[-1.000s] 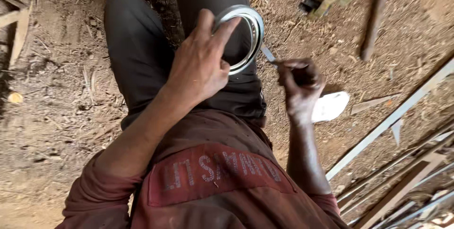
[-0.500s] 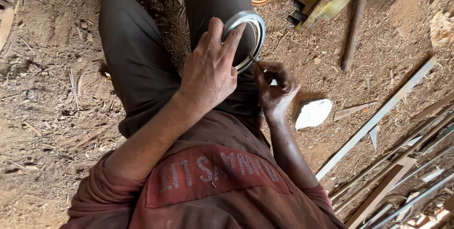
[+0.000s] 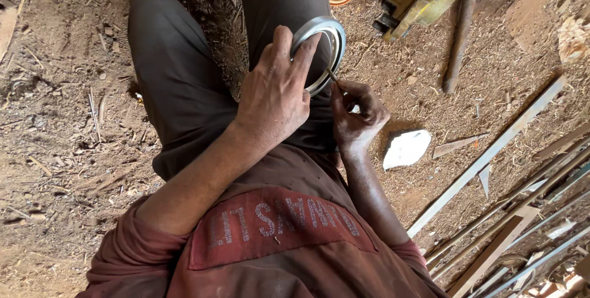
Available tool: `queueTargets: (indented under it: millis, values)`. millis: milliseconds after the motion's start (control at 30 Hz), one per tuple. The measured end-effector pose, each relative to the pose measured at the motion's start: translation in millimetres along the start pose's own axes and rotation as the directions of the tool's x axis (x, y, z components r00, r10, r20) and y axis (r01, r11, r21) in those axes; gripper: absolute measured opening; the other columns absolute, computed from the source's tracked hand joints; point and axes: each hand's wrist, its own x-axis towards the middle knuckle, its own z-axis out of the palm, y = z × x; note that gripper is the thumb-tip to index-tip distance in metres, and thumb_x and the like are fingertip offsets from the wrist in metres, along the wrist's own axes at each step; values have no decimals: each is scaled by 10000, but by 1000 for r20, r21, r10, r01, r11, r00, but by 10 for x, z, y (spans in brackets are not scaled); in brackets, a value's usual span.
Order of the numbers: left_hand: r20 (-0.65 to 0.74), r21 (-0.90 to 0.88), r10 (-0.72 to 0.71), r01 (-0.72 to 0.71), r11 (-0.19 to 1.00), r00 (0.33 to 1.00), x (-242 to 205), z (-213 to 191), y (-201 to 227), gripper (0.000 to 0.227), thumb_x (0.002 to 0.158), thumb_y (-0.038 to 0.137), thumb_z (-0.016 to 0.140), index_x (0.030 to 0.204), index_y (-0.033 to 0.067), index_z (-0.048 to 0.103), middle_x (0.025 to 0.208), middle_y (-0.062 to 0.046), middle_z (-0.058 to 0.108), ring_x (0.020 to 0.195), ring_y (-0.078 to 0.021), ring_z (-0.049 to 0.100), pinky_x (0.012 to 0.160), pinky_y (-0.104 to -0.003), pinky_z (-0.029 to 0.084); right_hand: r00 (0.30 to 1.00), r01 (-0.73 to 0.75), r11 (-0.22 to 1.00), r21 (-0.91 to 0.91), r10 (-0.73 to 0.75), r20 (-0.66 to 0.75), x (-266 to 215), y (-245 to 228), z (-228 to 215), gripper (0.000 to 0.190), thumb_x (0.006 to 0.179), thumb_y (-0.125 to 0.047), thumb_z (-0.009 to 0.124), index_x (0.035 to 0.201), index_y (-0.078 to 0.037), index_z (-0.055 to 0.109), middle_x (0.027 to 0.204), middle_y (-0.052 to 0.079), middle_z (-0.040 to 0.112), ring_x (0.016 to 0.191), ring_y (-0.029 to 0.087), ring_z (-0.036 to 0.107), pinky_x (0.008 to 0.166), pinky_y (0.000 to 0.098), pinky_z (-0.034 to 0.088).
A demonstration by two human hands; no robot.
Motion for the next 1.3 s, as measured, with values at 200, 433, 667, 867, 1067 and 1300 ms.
queueTargets:
  millis: [200,433,667,867,1067,1300]
  values:
    - [-15,-3,20,-20,1000,1000,-6,-30,48,901,667,-7,816,1484,-28,436,1210,-199,418,1057,-330,614,784,-331,655,997,67,996,55,-65,-48,51,0,12,106,967,-33,798,938,-78,706,853,66,774,586,21,633,472,193,504]
    - [9,45,39,-40,998,999,-43,74,116,715,877,-42,713,1533,-7,430,1191,-190,438,972,-265,597,724,-305,655,996,85,995,44,-84,-7,5,18,10,112,983,-39,789,944,-87,695,879,62,773,642,35,675,514,206,547]
    - [-1,26,56,-56,998,998,-88,83,104,705,865,-48,678,1524,-24,429,1166,-180,438,990,-265,598,749,-309,658,998,-63,997,-36,63,2,3,-83,-62,124,942,-36,826,939,-68,706,812,43,738,634,45,624,523,230,485]
    - [6,29,58,-58,998,998,-86,8,155,710,852,-48,683,1515,-41,428,1181,-201,438,1001,-286,596,777,-329,653,1000,-13,1000,16,13,-3,50,-150,-41,138,936,-27,824,946,-79,696,878,28,765,646,10,646,527,192,501]
    - [20,38,49,-50,998,999,-83,-40,184,718,831,-25,691,1504,-40,443,1195,-213,442,1009,-307,595,761,-348,651,1000,-9,1000,-19,9,-19,74,-211,-24,162,917,-3,835,936,-82,694,902,43,765,635,25,588,529,205,455]
    - [29,56,49,-51,997,998,-83,-22,179,677,850,-8,697,1487,-36,472,1206,-195,446,1023,-294,597,776,-339,657,997,-32,999,-11,31,-65,-8,-41,-40,158,926,8,822,936,-82,693,877,39,753,618,20,539,524,204,426]
